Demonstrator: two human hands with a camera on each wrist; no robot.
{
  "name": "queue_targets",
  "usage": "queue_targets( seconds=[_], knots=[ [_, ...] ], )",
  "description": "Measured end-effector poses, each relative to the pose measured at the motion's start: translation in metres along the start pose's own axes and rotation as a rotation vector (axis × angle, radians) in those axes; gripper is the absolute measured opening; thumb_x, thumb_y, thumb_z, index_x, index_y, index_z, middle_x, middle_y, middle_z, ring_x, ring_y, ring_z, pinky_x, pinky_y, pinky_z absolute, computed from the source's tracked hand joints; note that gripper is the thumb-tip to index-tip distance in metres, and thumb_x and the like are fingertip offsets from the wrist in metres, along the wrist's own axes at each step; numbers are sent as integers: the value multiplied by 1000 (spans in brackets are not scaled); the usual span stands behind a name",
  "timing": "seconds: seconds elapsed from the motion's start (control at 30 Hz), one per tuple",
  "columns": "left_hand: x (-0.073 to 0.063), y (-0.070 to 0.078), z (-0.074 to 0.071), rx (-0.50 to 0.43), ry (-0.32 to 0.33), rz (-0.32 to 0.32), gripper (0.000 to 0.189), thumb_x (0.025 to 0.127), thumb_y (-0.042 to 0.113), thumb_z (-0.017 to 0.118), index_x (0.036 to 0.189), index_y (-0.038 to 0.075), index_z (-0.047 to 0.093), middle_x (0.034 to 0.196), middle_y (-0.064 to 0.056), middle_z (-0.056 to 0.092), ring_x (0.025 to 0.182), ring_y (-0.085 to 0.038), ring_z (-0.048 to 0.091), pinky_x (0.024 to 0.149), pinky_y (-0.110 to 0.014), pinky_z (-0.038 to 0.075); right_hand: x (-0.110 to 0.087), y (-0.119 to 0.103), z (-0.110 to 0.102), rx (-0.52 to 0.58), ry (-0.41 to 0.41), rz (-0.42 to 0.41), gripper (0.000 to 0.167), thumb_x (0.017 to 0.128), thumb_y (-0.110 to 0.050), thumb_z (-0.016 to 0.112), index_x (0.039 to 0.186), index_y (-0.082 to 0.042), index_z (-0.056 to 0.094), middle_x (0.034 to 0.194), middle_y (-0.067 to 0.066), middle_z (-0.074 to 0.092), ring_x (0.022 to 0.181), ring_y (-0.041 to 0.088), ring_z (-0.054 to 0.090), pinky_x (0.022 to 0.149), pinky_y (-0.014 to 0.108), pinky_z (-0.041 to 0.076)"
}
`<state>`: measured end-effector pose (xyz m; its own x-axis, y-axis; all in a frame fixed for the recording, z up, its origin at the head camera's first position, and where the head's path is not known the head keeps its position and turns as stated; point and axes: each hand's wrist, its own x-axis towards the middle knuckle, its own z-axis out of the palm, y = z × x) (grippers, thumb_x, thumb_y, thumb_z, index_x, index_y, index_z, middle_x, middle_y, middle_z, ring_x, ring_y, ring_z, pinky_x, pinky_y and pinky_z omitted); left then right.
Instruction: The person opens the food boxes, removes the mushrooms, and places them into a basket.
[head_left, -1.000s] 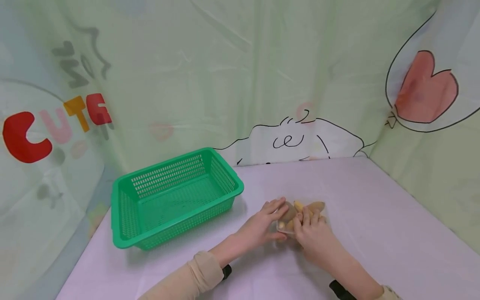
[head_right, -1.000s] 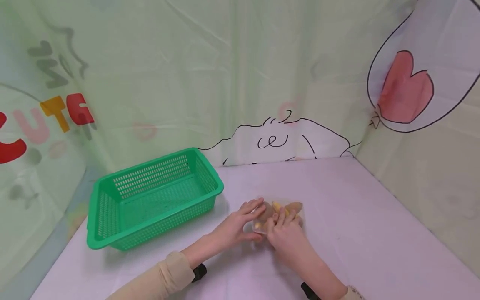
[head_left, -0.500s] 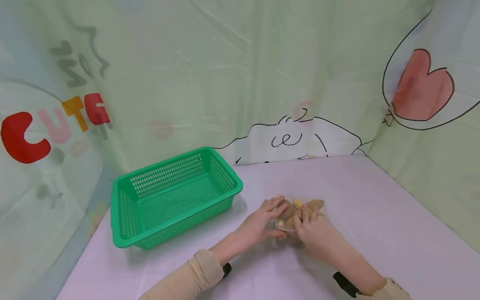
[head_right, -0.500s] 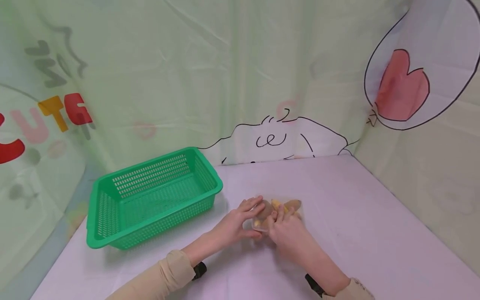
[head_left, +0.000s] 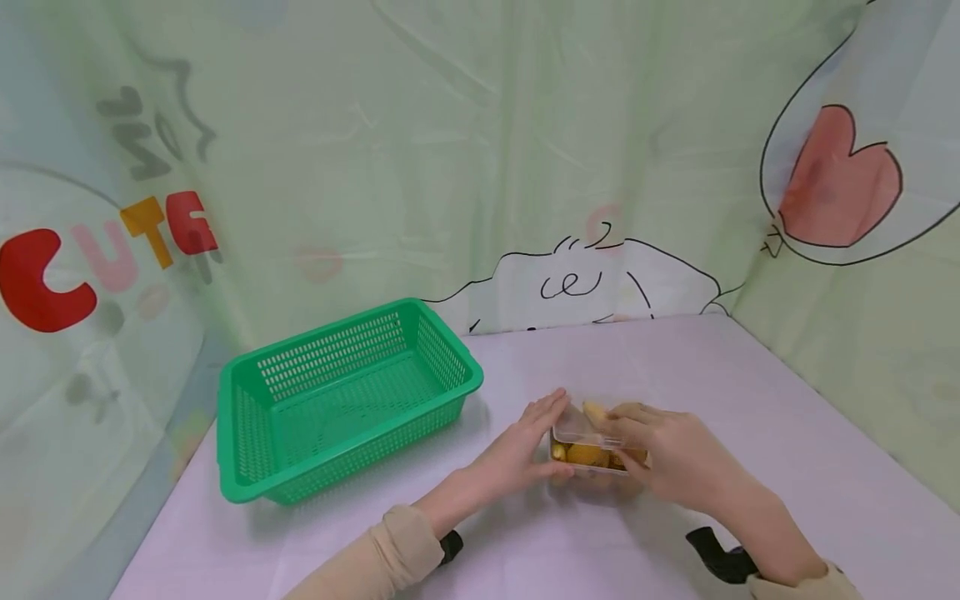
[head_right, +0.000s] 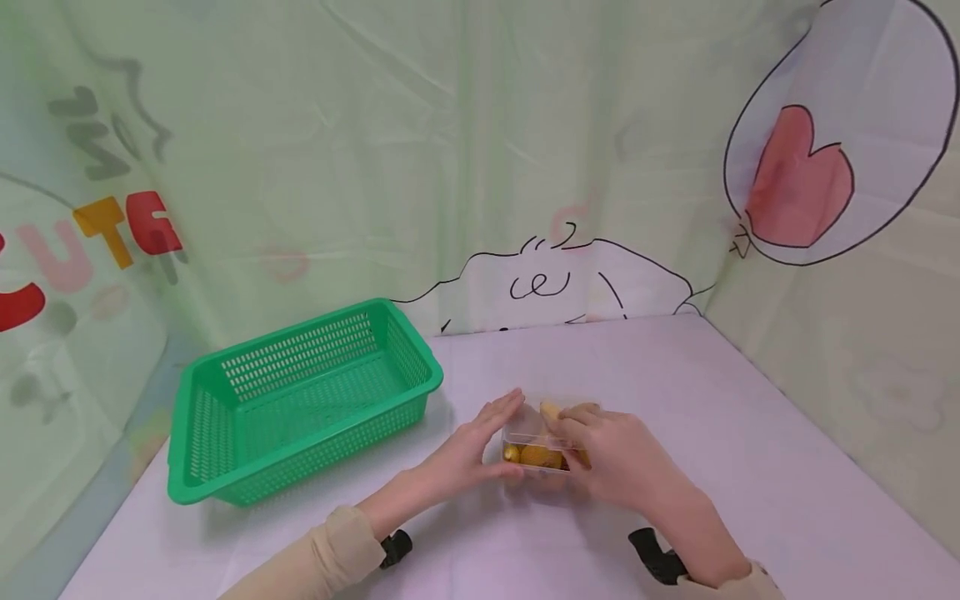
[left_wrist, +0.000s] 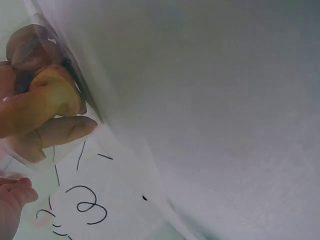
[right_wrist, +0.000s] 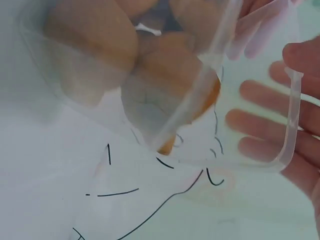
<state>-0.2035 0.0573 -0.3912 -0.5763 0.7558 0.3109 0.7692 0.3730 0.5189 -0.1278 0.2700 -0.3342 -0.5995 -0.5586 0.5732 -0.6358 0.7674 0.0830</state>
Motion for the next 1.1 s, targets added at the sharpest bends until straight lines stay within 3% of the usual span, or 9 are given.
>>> queue_targets(
  seconds=[0.07, 0.17, 0.2, 0.3, 0.4, 0.57, 0.77, 0.97, 1.1],
  knots=[
    [0, 1, 1, -62, 20, -39, 95, 81, 30, 71, 149, 10, 8, 153, -4, 11, 136, -17, 18, 109, -31, 20, 3, 3, -1, 7, 147, -39, 15, 81, -18, 71, 85, -3, 70, 87, 5, 63, 64, 15, 58, 48, 22, 49],
    [-2, 2, 3, -116, 50, -99, 102, 79, 30, 73, 149, 13, 1, 151, -6, 19, 133, -16, 27, 107, -30, 26, 9, 8, 5, -39, 393, -77, 38, 96, -28, 51, 74, -2, 68, 75, 5, 55, 63, 19, 52, 44, 20, 43],
    [-3, 2, 3, -127, 57, -115, 103, 79, 30, 73, 149, 13, 0, 150, -7, 23, 132, -17, 30, 106, -31, 28, 12, 10, 8, -63, 465, -79, 47, 99, -30, 42, 71, -1, 67, 72, 5, 51, 61, 18, 48, 42, 20, 40],
    [-6, 1, 4, -152, 62, -141, 103, 78, 29, 74, 149, 13, 1, 148, -7, 26, 130, -18, 34, 105, -32, 30, 19, 13, 19, -127, 572, -32, 40, 98, -20, 44, 73, 4, 65, 68, 8, 47, 58, 21, 42, 43, 24, 35],
    [-6, 0, 5, -158, 63, -120, 99, 79, 27, 74, 149, 11, 6, 150, -7, 20, 130, -17, 33, 105, -31, 30, 23, 18, 28, -137, 527, 74, 20, 90, -6, 50, 91, 10, 63, 77, 16, 53, 65, 28, 48, 52, 32, 45],
    [-3, -1, 4, -123, 53, -46, 91, 81, 27, 71, 147, 3, 14, 150, -11, 18, 134, -18, 25, 106, -28, 26, 21, 28, 35, -50, 300, 327, 38, 76, 10, 61, 114, 13, 56, 111, 26, 56, 97, 41, 54, 72, 49, 52],
    [-3, 2, 1, -72, 26, -62, 86, 82, 34, 69, 146, 4, 21, 150, -7, 20, 135, -16, 22, 106, -28, 26, 8, 37, 44, 221, -104, 607, 33, 96, -13, 50, 112, 15, 57, 120, 30, 52, 105, 46, 52, 77, 52, 50],
    [-1, 4, -2, -38, 10, -58, 82, 82, 34, 69, 145, 5, 25, 149, -5, 23, 134, -15, 24, 106, -28, 27, 3, 46, 47, 326, -189, 606, 51, 100, -29, 41, 114, 17, 54, 114, 31, 56, 101, 44, 56, 83, 54, 47],
    [-1, 4, -3, 20, 20, -18, 70, 82, 33, 70, 139, 4, 41, 148, -4, 28, 132, -17, 30, 104, -28, 30, 3, 44, 44, 300, -179, 591, 40, 96, -22, 52, 112, 14, 58, 124, 32, 48, 103, 45, 54, 82, 55, 47]
  ],
)
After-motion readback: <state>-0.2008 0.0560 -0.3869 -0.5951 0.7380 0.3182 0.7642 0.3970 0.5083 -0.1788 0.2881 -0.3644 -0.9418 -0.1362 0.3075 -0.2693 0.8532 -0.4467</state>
